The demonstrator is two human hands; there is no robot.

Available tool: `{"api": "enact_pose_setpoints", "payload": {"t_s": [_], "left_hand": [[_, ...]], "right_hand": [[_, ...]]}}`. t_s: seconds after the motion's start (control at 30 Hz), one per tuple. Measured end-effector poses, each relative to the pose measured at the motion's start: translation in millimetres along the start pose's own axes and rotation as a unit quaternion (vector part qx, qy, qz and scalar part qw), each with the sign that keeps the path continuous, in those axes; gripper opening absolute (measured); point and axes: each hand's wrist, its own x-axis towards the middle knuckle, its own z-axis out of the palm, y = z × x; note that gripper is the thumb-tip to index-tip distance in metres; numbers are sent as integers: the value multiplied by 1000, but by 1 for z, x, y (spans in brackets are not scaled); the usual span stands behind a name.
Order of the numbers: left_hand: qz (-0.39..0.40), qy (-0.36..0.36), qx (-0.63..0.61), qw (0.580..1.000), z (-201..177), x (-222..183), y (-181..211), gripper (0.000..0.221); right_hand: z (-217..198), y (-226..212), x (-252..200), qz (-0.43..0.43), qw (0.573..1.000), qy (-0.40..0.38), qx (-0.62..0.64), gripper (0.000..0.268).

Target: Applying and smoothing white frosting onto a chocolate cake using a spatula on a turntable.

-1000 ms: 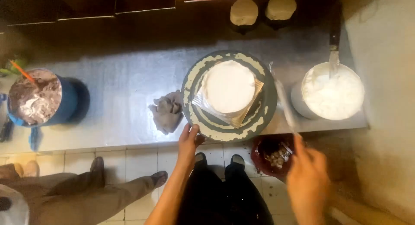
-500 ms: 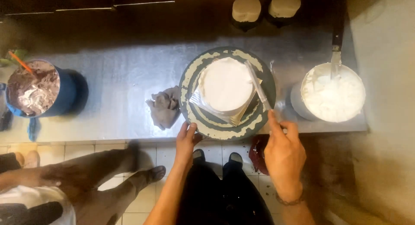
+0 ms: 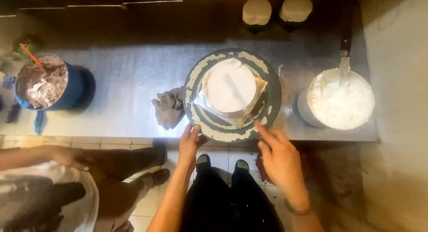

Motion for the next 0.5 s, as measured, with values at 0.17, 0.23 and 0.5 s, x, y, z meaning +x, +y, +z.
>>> {"api": "enact_pose_setpoints", "payload": {"t_s": [0.17,0.23,0.5], "left_hand": [[-6,19,-36,999,2,-19,5,54],[-16,29,-41,999,-3,-27,-3,56],[-63,-1,-19,998,9,-53,-50,66]], "right_hand": [[-26,62,-11,208,833,-267,437,58],[-21,102,-25,190,894,-128,386,56],[-51,171,-73,54,939,197,-277,54]]}}
